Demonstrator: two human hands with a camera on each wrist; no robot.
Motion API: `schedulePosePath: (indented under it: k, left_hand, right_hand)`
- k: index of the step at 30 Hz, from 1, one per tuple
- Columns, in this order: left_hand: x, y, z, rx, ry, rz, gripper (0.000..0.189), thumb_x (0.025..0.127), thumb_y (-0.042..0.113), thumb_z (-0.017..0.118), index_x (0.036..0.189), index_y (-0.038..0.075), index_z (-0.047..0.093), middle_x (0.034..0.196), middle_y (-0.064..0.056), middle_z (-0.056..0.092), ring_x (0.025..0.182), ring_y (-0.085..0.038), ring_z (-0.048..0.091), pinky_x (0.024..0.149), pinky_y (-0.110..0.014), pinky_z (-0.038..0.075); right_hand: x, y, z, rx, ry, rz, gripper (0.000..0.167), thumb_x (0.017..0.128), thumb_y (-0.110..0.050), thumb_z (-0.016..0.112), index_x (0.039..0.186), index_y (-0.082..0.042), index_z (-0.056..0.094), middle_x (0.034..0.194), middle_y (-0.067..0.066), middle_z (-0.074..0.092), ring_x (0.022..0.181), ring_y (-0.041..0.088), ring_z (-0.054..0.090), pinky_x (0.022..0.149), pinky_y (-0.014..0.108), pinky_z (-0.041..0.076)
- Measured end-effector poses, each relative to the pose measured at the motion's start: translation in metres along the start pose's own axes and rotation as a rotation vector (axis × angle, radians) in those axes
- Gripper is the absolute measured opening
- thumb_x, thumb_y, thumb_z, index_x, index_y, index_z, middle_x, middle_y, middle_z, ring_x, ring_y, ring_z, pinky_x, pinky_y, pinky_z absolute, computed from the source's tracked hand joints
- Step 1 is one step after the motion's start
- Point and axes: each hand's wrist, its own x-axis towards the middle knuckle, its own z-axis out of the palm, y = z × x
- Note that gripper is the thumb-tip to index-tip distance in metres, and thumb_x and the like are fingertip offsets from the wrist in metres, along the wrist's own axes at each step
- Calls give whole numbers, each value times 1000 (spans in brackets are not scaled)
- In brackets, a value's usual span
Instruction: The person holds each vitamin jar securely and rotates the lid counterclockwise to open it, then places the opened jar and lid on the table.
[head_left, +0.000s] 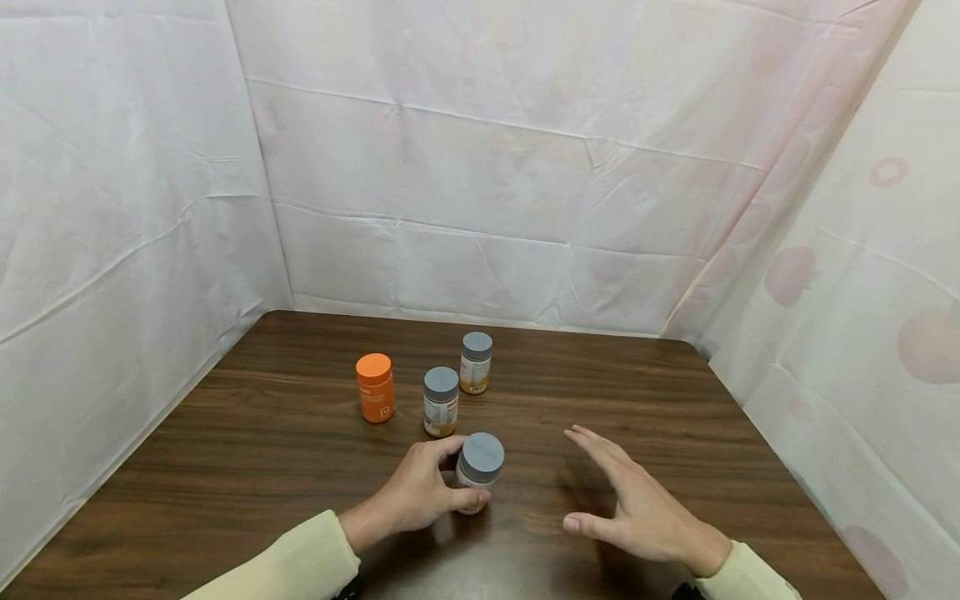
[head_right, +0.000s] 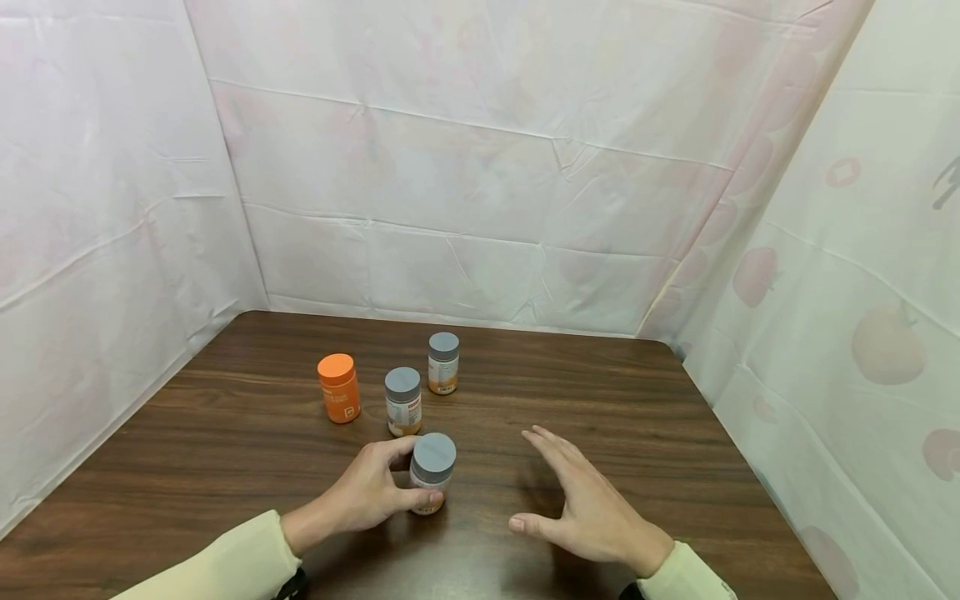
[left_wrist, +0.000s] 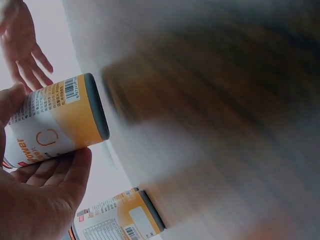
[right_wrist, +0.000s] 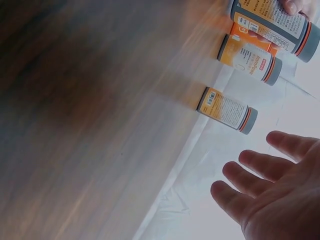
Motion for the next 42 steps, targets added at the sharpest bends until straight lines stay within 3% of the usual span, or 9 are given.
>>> schedulePosePath:
  k: [11, 19, 26, 34, 42]
  left_hand:
    - [-3, 4, 2, 33, -18, 8, 51, 80, 29, 90, 126, 19, 68, 111, 13, 71, 103, -10, 68, 90, -31, 54]
    - [-5, 8, 4, 25, -20, 29, 47, 80, 22, 90, 123, 22, 70, 109, 14, 71, 102, -13, 68, 87, -31, 55]
    - [-6, 11, 6, 33, -32, 51, 47, 80, 28, 90, 122, 22, 70, 109, 14, 71, 99, -8, 68, 87, -30, 55]
    - [-8, 14, 9, 58, -40, 56, 51, 79, 30, 91, 124, 19, 70, 110, 12, 71, 96, -8, 67, 87, -30, 54]
    - [-9, 17, 13, 72, -44, 78, 52, 78, 27, 91, 124, 18, 71, 113, 9, 70, 96, -6, 66, 84, -28, 54]
  right_hand:
    - [1, -8, 5, 34, 27, -22, 96, 82, -49, 84, 160, -31, 31, 161, -5, 38, 142, 24, 44, 101, 58, 46]
    - [5, -12, 7, 81, 16, -47, 94, 83, -43, 85, 159, -26, 33, 158, -3, 41, 142, 23, 45, 107, 46, 45]
    - [8, -16, 11, 135, 47, -74, 93, 81, -35, 88, 157, -24, 37, 155, -5, 46, 140, 22, 48, 109, 38, 43]
    - [9, -20, 15, 175, 44, -86, 91, 81, -34, 88, 157, -24, 38, 153, -4, 48, 137, 24, 51, 105, 46, 47]
    - [11, -23, 18, 210, 53, -100, 88, 81, -31, 88, 155, -23, 41, 150, -3, 52, 131, 24, 56, 102, 45, 50]
